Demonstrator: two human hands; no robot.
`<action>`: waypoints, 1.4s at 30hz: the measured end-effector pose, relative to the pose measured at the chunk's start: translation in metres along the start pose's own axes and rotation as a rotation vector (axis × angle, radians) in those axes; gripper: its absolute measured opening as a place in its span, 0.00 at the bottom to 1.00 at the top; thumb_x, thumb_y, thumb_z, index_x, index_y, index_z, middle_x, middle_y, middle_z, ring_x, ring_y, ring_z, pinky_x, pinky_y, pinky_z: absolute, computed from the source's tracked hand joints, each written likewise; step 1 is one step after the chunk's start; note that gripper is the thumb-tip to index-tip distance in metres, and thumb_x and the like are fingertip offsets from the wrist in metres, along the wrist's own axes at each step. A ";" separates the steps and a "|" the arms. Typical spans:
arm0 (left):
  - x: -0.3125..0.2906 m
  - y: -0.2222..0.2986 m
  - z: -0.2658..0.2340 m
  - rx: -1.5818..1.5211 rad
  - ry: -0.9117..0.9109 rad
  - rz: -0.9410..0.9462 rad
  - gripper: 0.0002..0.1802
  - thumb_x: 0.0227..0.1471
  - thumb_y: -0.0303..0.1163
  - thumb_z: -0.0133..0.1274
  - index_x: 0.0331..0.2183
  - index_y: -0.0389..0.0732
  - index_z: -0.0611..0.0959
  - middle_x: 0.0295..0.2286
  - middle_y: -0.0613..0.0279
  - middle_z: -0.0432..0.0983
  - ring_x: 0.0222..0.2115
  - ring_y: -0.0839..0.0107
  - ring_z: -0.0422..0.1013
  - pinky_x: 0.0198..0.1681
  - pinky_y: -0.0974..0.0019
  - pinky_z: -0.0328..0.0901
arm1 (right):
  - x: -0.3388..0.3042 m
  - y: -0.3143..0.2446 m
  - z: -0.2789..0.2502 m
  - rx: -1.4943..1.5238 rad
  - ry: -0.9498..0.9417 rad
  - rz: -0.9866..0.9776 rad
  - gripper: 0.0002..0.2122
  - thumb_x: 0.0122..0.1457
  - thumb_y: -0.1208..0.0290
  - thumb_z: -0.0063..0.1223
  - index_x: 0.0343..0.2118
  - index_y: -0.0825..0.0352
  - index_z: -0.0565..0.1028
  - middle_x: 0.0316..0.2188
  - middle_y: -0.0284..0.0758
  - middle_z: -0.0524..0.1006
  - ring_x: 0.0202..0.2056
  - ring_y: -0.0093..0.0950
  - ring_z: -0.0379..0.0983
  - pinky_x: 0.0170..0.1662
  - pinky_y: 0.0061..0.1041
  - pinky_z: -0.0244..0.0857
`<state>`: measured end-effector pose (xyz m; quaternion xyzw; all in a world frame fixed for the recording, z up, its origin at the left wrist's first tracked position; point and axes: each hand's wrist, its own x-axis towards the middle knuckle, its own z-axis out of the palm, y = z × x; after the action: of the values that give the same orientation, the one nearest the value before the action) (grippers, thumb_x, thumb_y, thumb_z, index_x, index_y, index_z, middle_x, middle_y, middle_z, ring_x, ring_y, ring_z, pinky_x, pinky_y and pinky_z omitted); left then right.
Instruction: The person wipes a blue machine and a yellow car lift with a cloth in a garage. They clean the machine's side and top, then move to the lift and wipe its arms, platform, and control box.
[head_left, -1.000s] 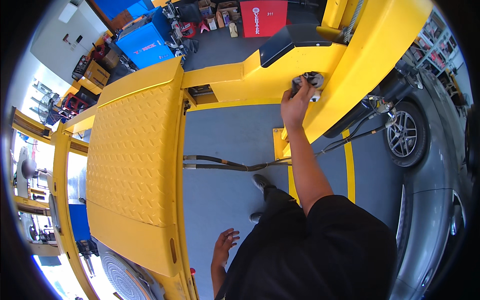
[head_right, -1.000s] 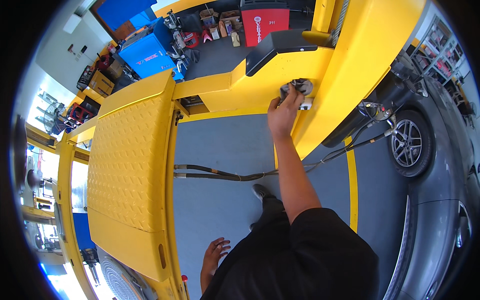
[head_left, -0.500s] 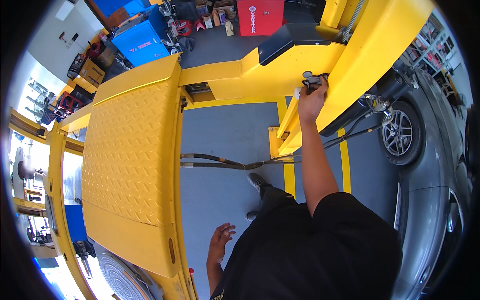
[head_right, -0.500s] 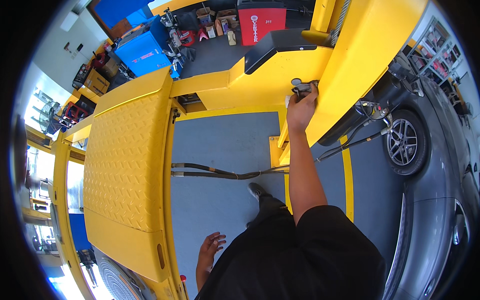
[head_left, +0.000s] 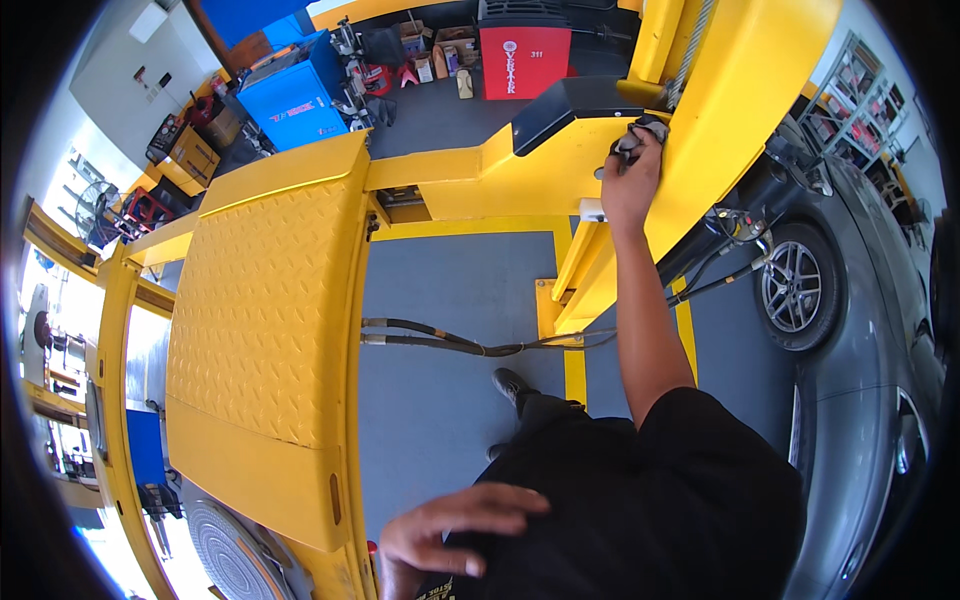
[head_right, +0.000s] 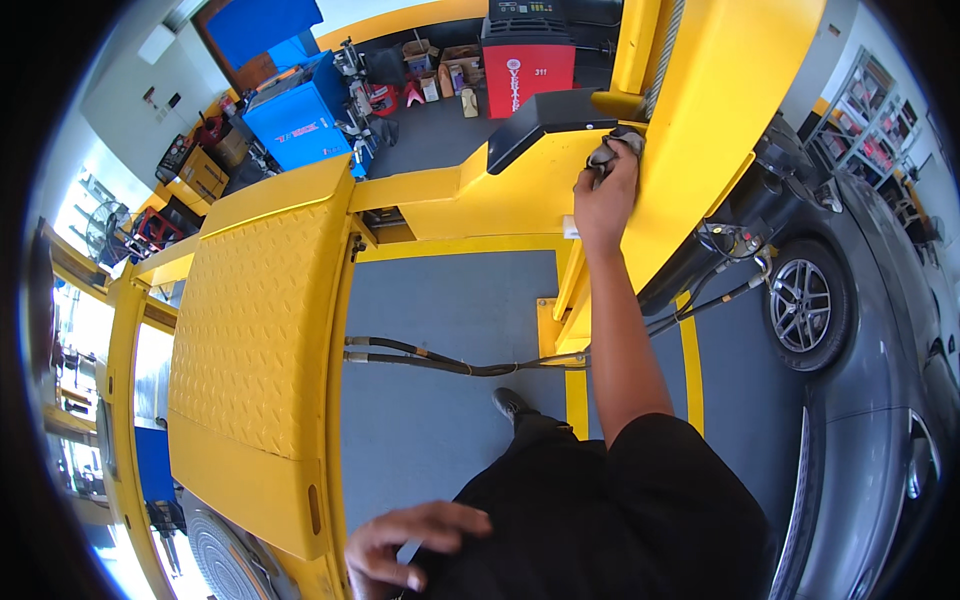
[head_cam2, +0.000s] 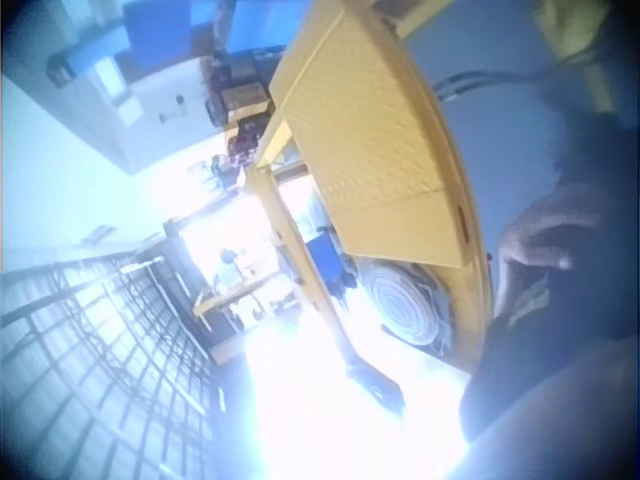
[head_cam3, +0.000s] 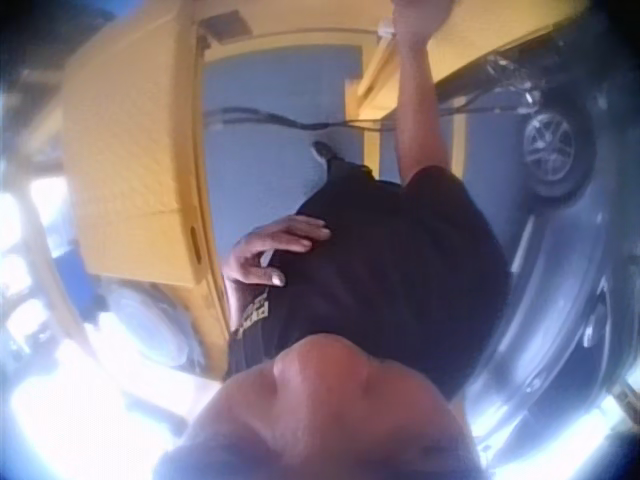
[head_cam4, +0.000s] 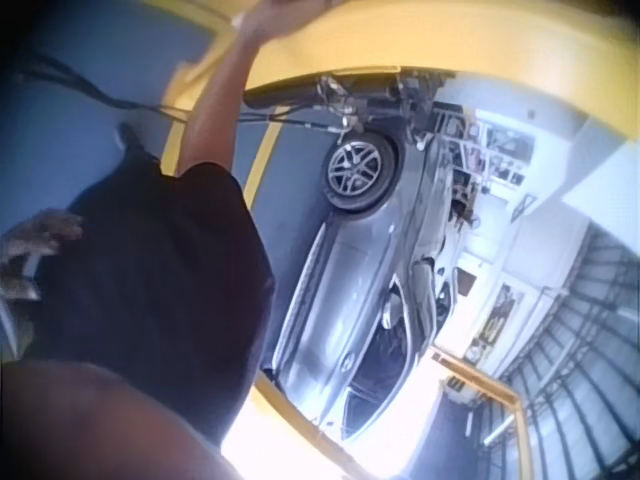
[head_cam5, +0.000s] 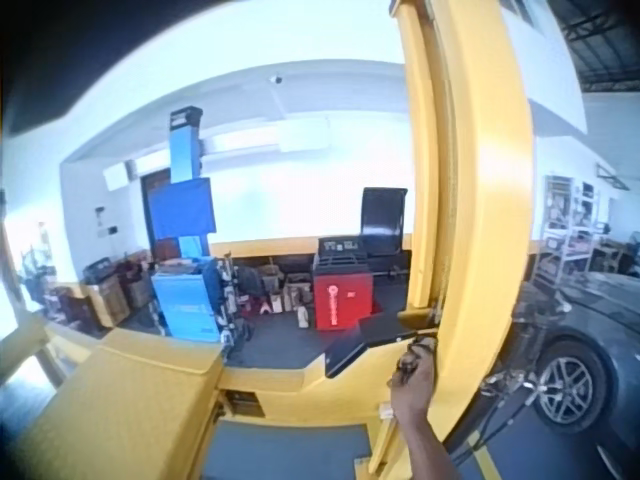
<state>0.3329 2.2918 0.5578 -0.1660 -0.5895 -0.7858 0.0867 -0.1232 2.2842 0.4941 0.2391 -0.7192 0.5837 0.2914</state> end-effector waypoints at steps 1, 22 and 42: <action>0.011 0.026 0.015 0.137 -0.038 0.007 0.21 0.60 0.39 0.59 0.51 0.39 0.81 0.51 0.49 0.75 0.55 0.54 0.70 0.58 0.48 0.61 | -0.001 -0.008 0.018 -0.006 0.011 -0.052 0.21 0.56 0.85 0.54 0.53 0.71 0.68 0.42 0.44 0.74 0.40 0.36 0.76 0.45 0.31 0.71; 0.044 0.062 0.073 0.528 1.052 0.764 0.10 0.58 0.35 0.58 0.38 0.40 0.83 0.32 0.56 0.77 0.32 0.61 0.73 0.39 0.57 0.68 | -0.032 -0.025 0.068 0.191 -0.574 -0.003 0.12 0.61 0.72 0.60 0.47 0.69 0.77 0.42 0.38 0.81 0.41 0.28 0.79 0.43 0.26 0.73; -0.134 -0.011 0.151 0.521 1.141 -0.266 0.24 0.54 0.18 0.56 0.54 0.39 0.82 0.51 0.46 0.75 0.53 0.54 0.73 0.58 0.60 0.65 | -0.040 -0.242 0.126 1.098 -0.907 0.055 0.10 0.61 0.80 0.49 0.44 0.67 0.76 0.33 0.26 0.76 0.32 0.16 0.67 0.37 0.18 0.61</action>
<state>0.4780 2.4315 0.5366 0.3795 -0.6378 -0.5856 0.3260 0.0536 2.1117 0.6173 0.5524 -0.3773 0.7118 -0.2141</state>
